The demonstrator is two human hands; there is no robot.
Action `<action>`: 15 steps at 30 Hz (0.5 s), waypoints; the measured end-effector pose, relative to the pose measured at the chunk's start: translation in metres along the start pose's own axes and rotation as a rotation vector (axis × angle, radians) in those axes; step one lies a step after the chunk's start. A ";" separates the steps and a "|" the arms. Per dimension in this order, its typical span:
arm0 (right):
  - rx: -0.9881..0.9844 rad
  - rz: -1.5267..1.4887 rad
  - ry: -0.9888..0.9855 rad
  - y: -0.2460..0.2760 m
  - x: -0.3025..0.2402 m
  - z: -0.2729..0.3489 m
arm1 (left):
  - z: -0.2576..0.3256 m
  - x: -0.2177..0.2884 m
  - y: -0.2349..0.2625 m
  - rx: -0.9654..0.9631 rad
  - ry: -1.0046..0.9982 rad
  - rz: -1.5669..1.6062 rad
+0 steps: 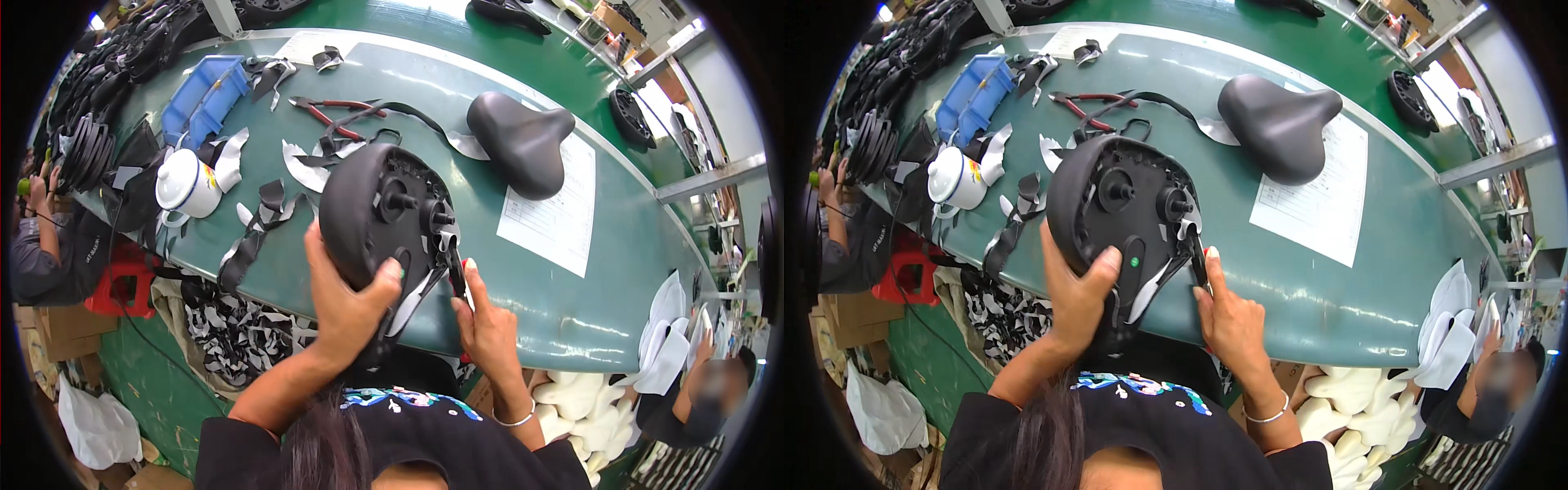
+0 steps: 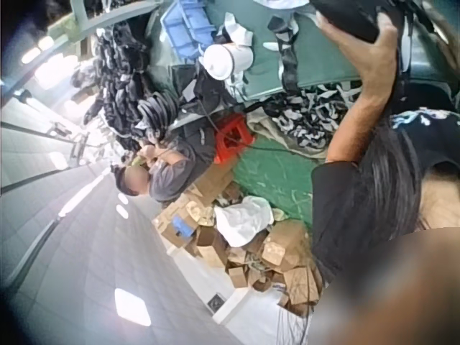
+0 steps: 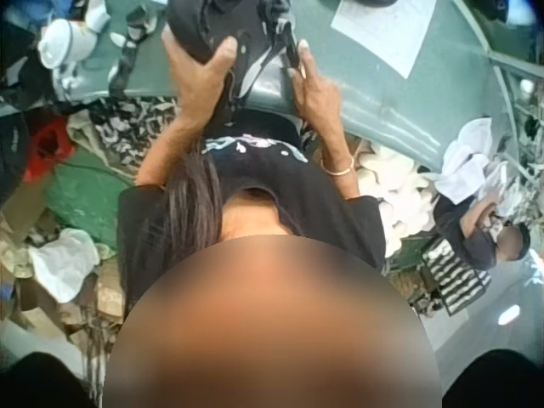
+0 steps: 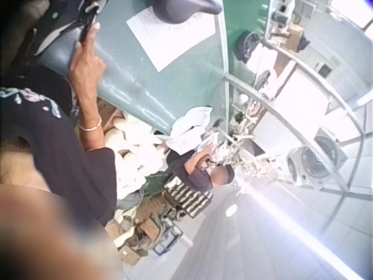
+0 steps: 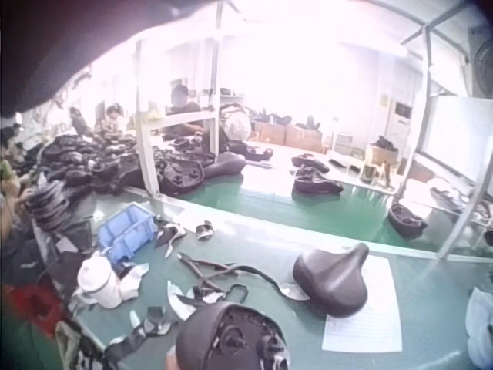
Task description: Trimming excess leather or synthetic material from the underside of bicycle saddles using a utility knife.
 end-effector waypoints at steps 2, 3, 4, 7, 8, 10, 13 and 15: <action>-0.055 -0.141 -0.106 0.004 -0.009 0.009 | 0.019 -0.009 -0.003 -0.007 -0.088 -0.023; -0.148 -0.346 -0.314 0.005 -0.014 0.014 | 0.026 -0.021 -0.001 0.013 -0.128 -0.063; -0.224 -0.558 -0.519 0.011 -0.016 0.023 | 0.032 -0.020 -0.003 0.023 -0.183 -0.102; -0.229 -0.659 -0.500 0.018 -0.011 0.034 | 0.031 -0.017 0.004 0.007 -0.135 -0.099; -0.200 -0.689 -0.486 0.017 -0.005 0.032 | 0.025 -0.012 0.008 0.014 -0.140 -0.099; 0.171 -0.682 -0.448 0.021 0.013 -0.004 | 0.014 -0.009 0.018 0.024 0.117 0.048; 0.431 -0.351 0.155 0.007 -0.007 -0.066 | 0.014 -0.004 0.017 0.014 0.058 0.043; 0.224 -0.462 -0.069 -0.012 0.005 -0.087 | 0.003 -0.012 0.029 0.005 -0.029 -0.088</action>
Point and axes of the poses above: each hand's wrist, its own z-axis away from the middle knuckle, its own y-axis out of the back of the hand, x = y × z, the point moved 4 cm from there along -z, towards the middle knuckle, and after that the axes turned 10 degrees about x, right-handed, at the moved point
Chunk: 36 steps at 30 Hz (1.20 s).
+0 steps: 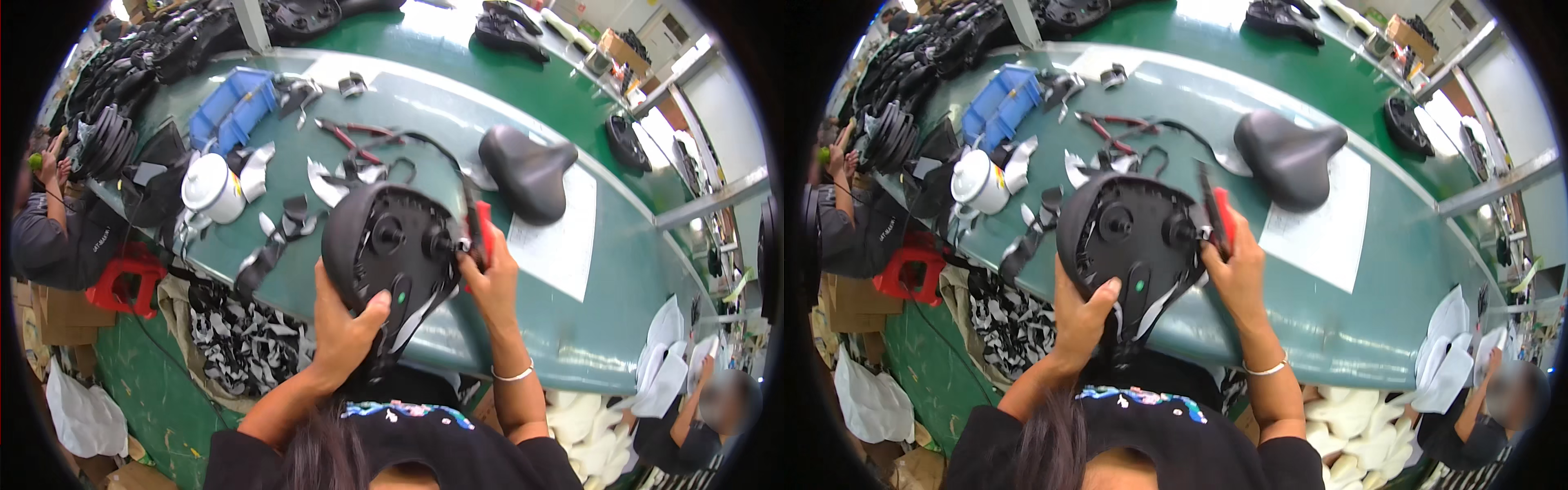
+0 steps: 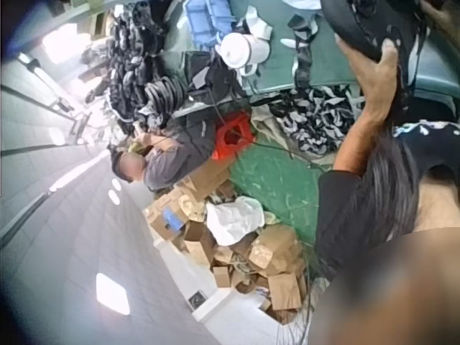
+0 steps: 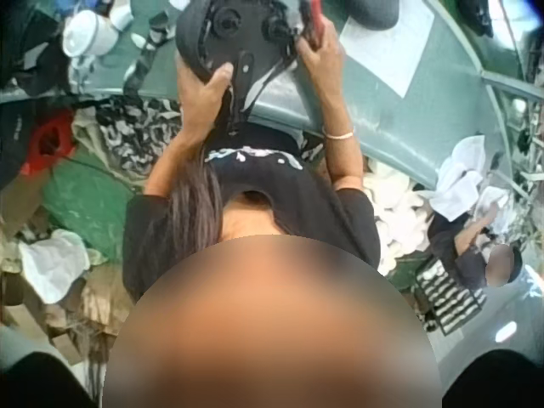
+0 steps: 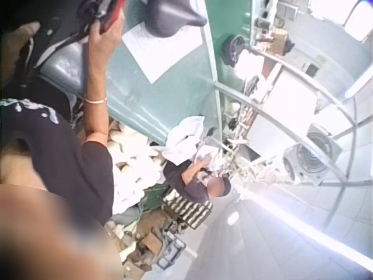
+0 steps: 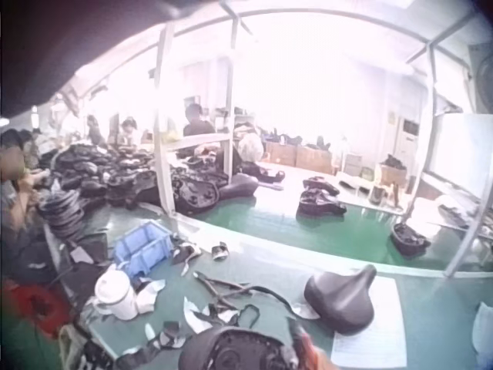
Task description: Trimming excess leather or synthetic material from the underside of bicycle saddles using a utility knife.
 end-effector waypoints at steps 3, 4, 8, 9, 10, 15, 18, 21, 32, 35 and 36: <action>0.609 0.125 0.211 0.082 0.021 -0.041 | -0.029 0.009 0.015 -0.170 0.331 0.351; 0.598 0.152 -0.004 0.111 0.021 -0.053 | -0.039 0.011 0.023 -0.275 0.404 0.399; 0.183 0.325 -0.162 0.128 0.033 -0.059 | -0.099 -0.010 -0.007 -0.453 0.671 0.294; 0.194 0.298 -0.095 0.129 0.034 -0.065 | -0.126 -0.011 -0.024 -0.345 0.652 0.384; 0.298 0.262 -0.093 0.138 0.029 -0.076 | -0.154 -0.003 -0.046 -0.323 0.571 0.588; 0.379 -0.001 -0.035 0.106 0.034 -0.182 | -0.217 -0.027 -0.125 -0.334 0.143 0.785; 0.287 -0.098 -0.098 0.064 0.052 -0.292 | -0.174 -0.058 -0.148 -0.442 -0.336 -0.002; 0.258 -0.275 -0.062 0.007 0.098 -0.402 | -0.174 -0.053 -0.149 -0.578 -0.239 -0.066; 0.241 -0.343 -0.213 -0.161 0.170 -0.575 | -0.186 -0.052 -0.141 -0.607 -0.028 0.031; 0.304 -0.441 -0.166 -0.142 0.168 -0.532 | -0.186 -0.056 -0.144 -0.583 -0.030 0.002; 0.191 -0.470 -0.270 -0.136 0.155 -0.511 | -0.184 -0.060 -0.143 -0.582 -0.046 -0.023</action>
Point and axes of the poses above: each hand's wrist, its own z-axis away from the middle knuckle, its own y-axis out of the back of the hand, x = y × z, the point moved 4 cm from there along -z, towards the middle knuckle, and after that the axes turned 10 degrees about x, right-handed, at the moved point
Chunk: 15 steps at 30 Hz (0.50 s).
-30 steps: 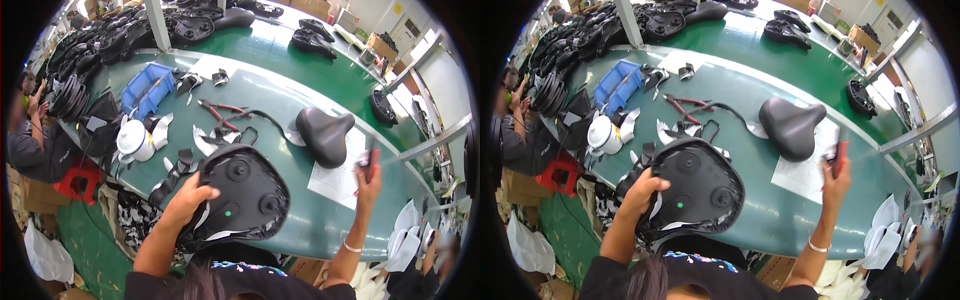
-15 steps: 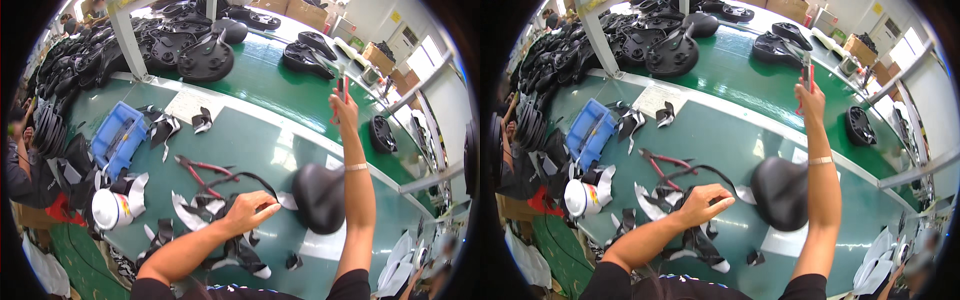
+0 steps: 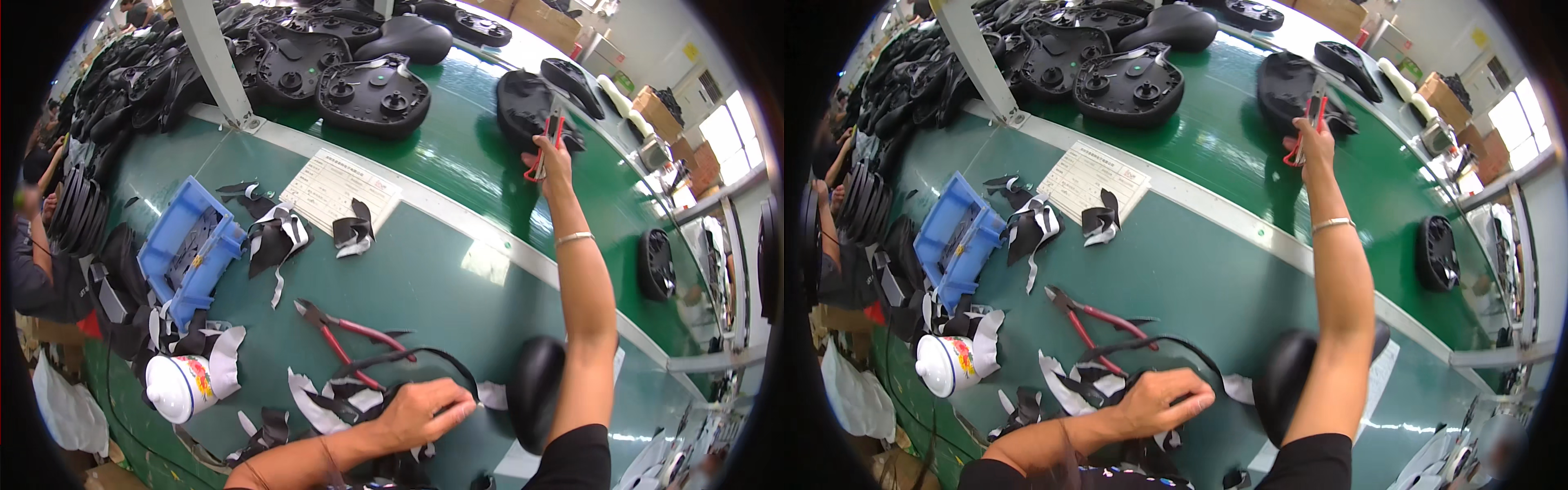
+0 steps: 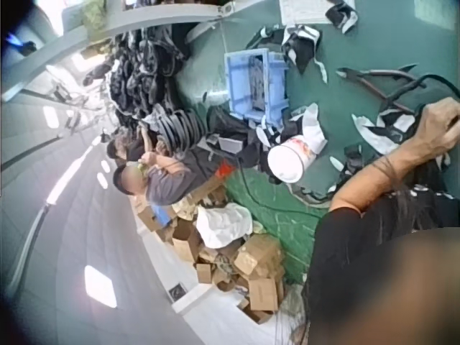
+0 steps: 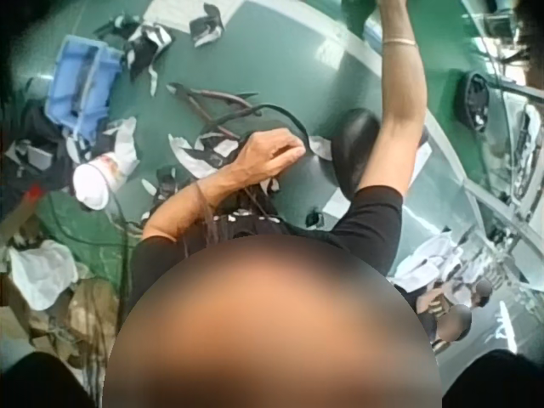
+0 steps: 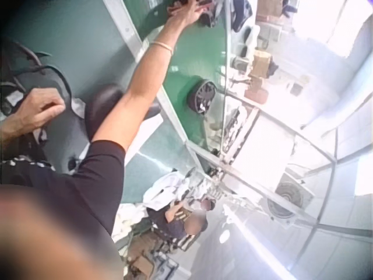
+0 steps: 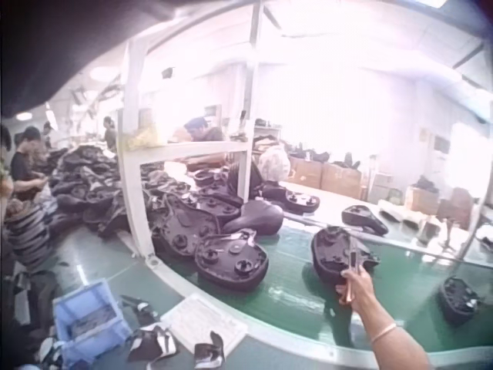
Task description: Trimming excess leather or synthetic material from the underside of bicycle saddles using a utility knife.
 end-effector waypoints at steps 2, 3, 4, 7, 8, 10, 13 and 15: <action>-0.144 0.020 -0.139 0.020 -0.029 0.056 | 0.002 -0.005 0.004 0.039 -0.001 -0.008; -0.216 0.037 -0.159 0.031 -0.045 0.091 | 0.006 -0.011 0.004 0.062 0.171 0.235; -0.278 0.057 -0.166 0.049 -0.065 0.131 | 0.006 -0.013 0.004 0.061 0.239 0.416; -0.371 0.072 -0.238 0.111 -0.110 0.244 | -0.011 -0.025 0.016 0.163 0.423 1.051; -0.395 0.092 -0.257 0.127 -0.123 0.278 | -0.016 -0.032 0.023 0.041 0.513 1.254; -0.435 0.149 -0.276 0.156 -0.133 0.335 | -0.010 0.014 0.032 -0.048 0.605 1.332; -0.483 0.355 -0.041 0.186 -0.134 0.397 | 0.020 0.032 0.035 0.056 0.733 0.745; -0.469 0.388 -0.053 0.199 -0.116 0.426 | 0.034 0.018 0.041 0.005 0.672 0.716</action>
Point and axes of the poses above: each hand's wrist, its own z-axis away from the middle knuckle, its own y-axis out of the back of the hand, x = y × z, the point moved 4 cm from there along -z, towards the middle knuckle, and after that the axes turned 10 degrees about x, right-handed, at the moved point
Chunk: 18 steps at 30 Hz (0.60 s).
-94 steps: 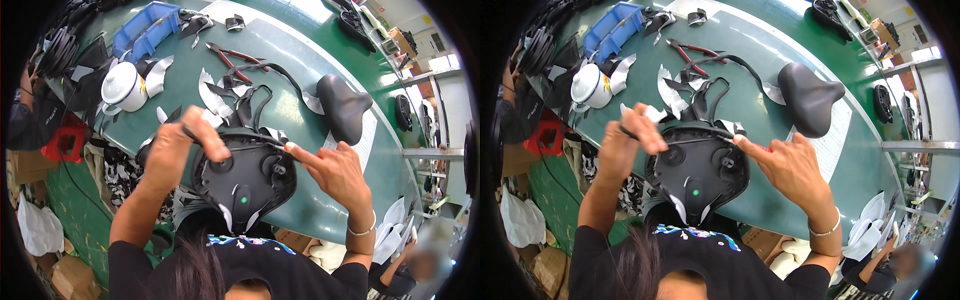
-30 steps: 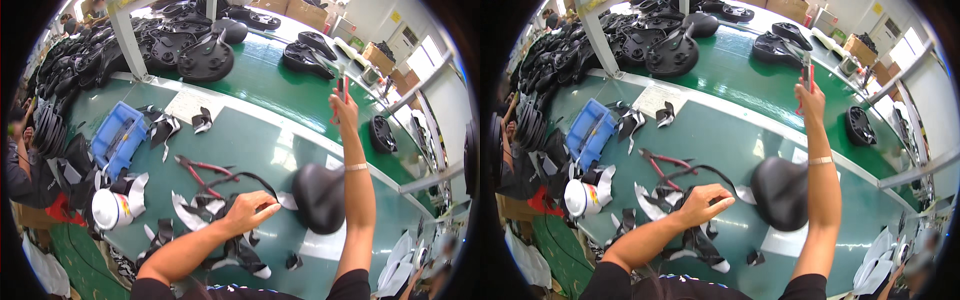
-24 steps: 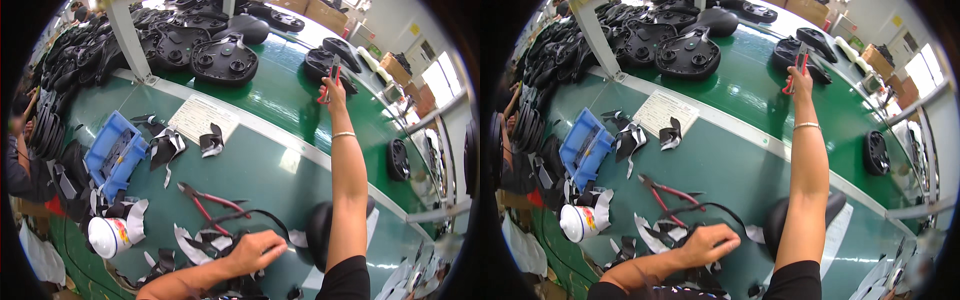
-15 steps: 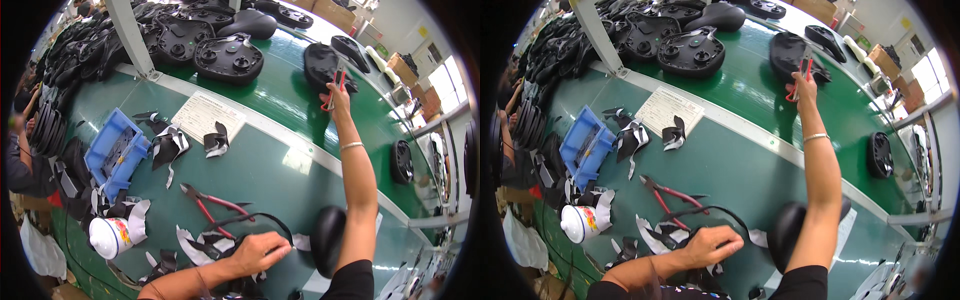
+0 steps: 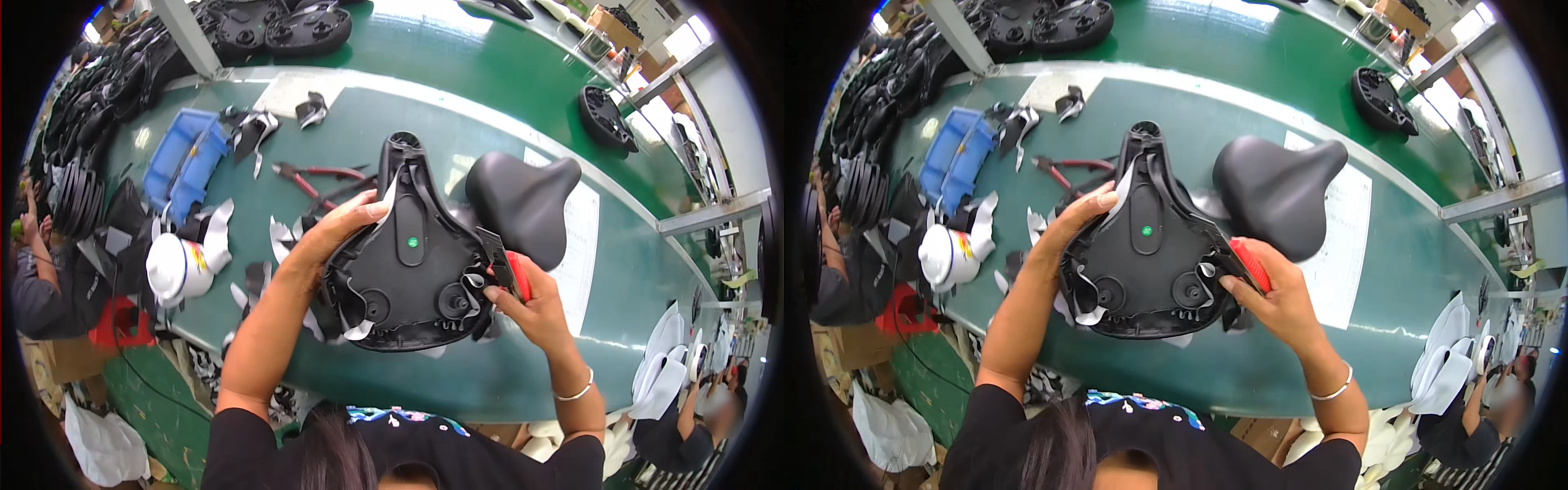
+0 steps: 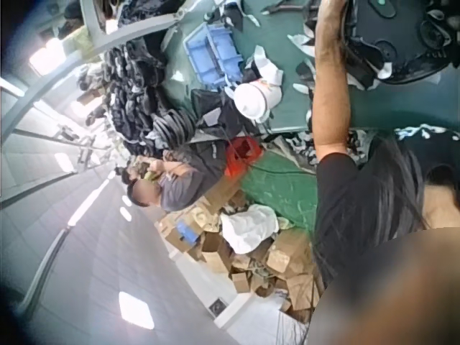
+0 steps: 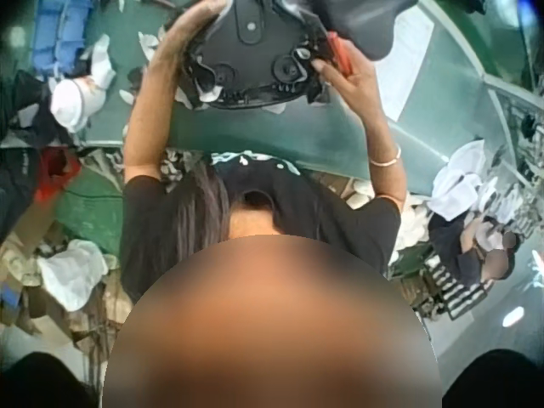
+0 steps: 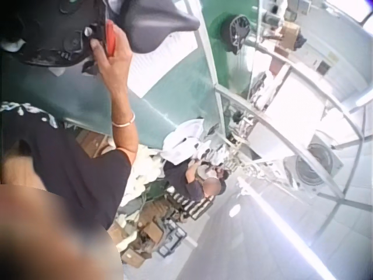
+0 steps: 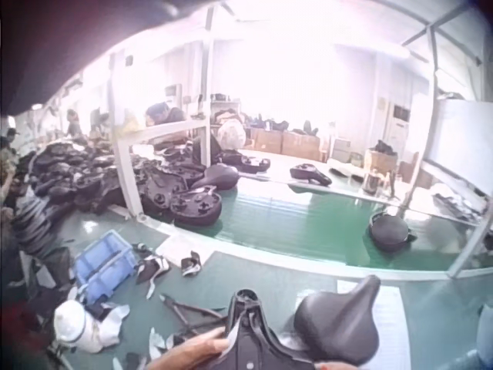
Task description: Trimming excess leather or synthetic material from the underside of bicycle saddles using a utility knife.
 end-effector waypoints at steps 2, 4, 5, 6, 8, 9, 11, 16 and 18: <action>0.062 -0.105 -0.232 -0.007 0.006 0.027 | 0.014 -0.003 0.018 0.083 -0.137 -0.294; 0.124 0.062 0.056 -0.004 0.015 0.047 | 0.035 0.007 0.013 0.086 -0.103 -0.362; 0.192 0.219 0.359 -0.003 0.010 0.055 | 0.041 0.009 0.014 0.055 -0.121 -0.385; 0.183 0.216 0.355 -0.001 0.008 0.058 | 0.047 0.010 0.013 0.020 -0.135 -0.408; -0.024 0.589 0.660 -0.009 -0.013 0.059 | 0.057 0.014 0.007 0.051 -0.162 -0.447; -0.044 0.625 0.723 -0.013 -0.021 0.055 | 0.062 0.017 0.003 0.068 -0.194 -0.491; -0.088 0.782 0.717 -0.014 -0.026 0.054 | 0.068 0.021 -0.003 0.040 -0.213 -0.530; -0.052 0.842 0.363 -0.038 0.013 0.103 | 0.078 0.006 0.009 0.024 -0.334 -0.463; 0.089 0.614 0.246 -0.057 0.019 0.126 | 0.095 -0.004 0.014 0.197 -0.412 -0.371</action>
Point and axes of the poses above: each hand's wrist, its own z-axis away from the middle knuckle, its own y-axis out of the back of the hand, x = y × z, the point moved 4 cm from there along -z, towards the middle knuckle, and after that the axes turned 10 degrees about x, right-handed, at the moved point
